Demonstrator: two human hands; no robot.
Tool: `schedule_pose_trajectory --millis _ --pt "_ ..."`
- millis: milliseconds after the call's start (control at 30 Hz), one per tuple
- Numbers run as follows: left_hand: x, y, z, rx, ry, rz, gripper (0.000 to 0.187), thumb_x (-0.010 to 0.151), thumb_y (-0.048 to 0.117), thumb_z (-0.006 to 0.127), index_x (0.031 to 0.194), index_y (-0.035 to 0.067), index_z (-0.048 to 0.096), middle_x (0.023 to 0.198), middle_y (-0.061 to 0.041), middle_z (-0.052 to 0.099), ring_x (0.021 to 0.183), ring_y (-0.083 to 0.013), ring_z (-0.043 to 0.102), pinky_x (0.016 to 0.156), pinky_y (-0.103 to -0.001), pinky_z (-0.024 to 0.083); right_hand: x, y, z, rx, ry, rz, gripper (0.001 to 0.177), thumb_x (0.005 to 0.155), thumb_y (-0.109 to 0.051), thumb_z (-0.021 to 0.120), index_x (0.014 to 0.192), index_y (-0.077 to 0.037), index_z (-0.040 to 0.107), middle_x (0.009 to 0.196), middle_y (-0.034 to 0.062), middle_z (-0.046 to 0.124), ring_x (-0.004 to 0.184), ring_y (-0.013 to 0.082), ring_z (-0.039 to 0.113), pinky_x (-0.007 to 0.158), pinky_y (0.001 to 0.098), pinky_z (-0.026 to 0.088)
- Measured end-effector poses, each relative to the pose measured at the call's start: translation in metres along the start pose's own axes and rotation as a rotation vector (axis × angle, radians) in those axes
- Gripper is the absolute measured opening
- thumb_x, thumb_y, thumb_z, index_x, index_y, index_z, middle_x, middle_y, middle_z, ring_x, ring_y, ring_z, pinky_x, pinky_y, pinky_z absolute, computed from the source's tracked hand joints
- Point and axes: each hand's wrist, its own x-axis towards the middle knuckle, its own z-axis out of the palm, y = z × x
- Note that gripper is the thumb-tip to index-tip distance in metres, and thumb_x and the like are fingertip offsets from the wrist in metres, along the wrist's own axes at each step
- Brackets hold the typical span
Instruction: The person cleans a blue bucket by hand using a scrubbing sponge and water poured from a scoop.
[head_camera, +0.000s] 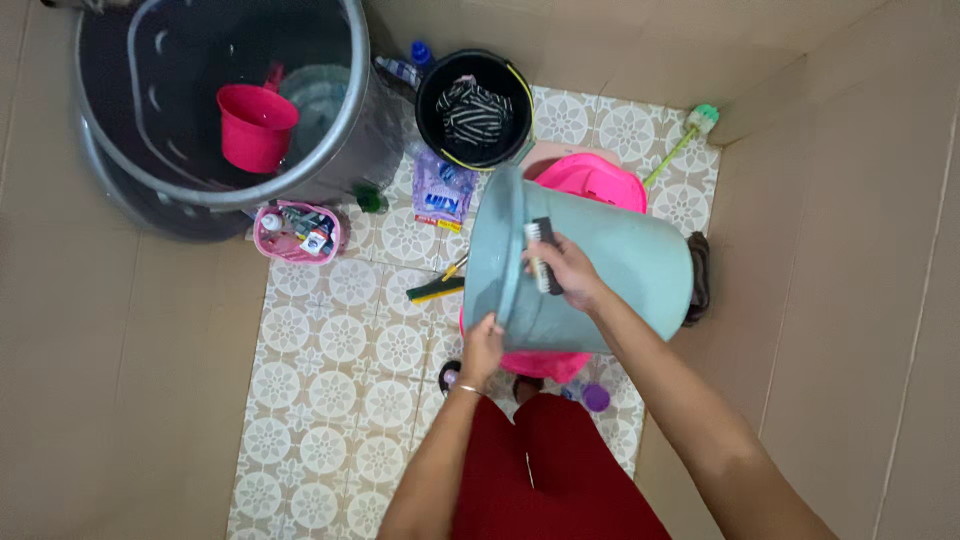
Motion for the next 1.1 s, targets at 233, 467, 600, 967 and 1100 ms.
schedule_pose_trajectory --millis 233,467,600,967,1100 --pt "0.118 0.005 -0.017 -0.098 -0.038 -0.219 0.083 0.1 0.071 0.04 0.119 -0.005 0.066 0.119 -0.029 0.069 0.114 -0.042 0.066 0.099 -0.045 0.049 -0.037 0.095 0.019 -0.124 -0.192 -0.008 0.047 0.095 -0.026 0.073 0.133 -0.002 0.057 0.112 0.0079 0.074 0.102 0.0138 0.069 0.089 0.0296 0.055" --pt "0.104 0.007 0.021 0.442 0.204 -0.339 0.062 0.098 0.057 0.054 0.103 -0.003 0.066 0.097 -0.033 0.07 0.095 -0.0524 0.066 0.083 -0.059 0.051 -0.101 0.129 -0.096 -0.854 0.692 -0.067 0.033 0.099 -0.031 0.072 0.112 0.0 0.072 0.081 0.0164 0.066 0.075 0.0283 0.062 0.074 0.0432 0.051" --pt "0.098 0.02 0.012 0.42 0.219 -0.299 0.059 0.099 0.055 0.054 0.101 -0.003 0.065 0.093 -0.032 0.071 0.093 -0.0509 0.068 0.081 -0.056 0.053 -0.134 0.144 -0.189 -0.783 1.0 -0.221 0.068 0.106 -0.038 0.062 0.151 0.009 0.044 0.118 0.029 0.063 0.101 0.0368 0.064 0.088 0.0461 0.05" --pt "0.115 -0.003 0.008 0.448 0.364 -0.261 0.065 0.099 0.055 0.056 0.102 -0.01 0.067 0.095 -0.037 0.068 0.094 -0.0551 0.065 0.082 -0.057 0.051 -0.047 0.065 -0.085 -0.968 0.757 -0.207 0.027 0.102 -0.023 0.058 0.11 0.001 0.065 0.091 0.0223 0.064 0.087 0.0377 0.058 0.079 0.0542 0.042" --pt "0.123 -0.009 -0.01 0.475 0.327 -0.277 0.07 0.1 0.058 0.056 0.093 -0.011 0.068 0.094 -0.039 0.067 0.096 -0.0554 0.065 0.085 -0.056 0.051 -0.048 0.054 0.032 -1.176 0.391 -0.453 0.058 0.086 -0.025 0.069 0.141 -0.006 0.06 0.105 0.0258 0.063 0.092 0.0429 0.058 0.081 0.0511 0.048"
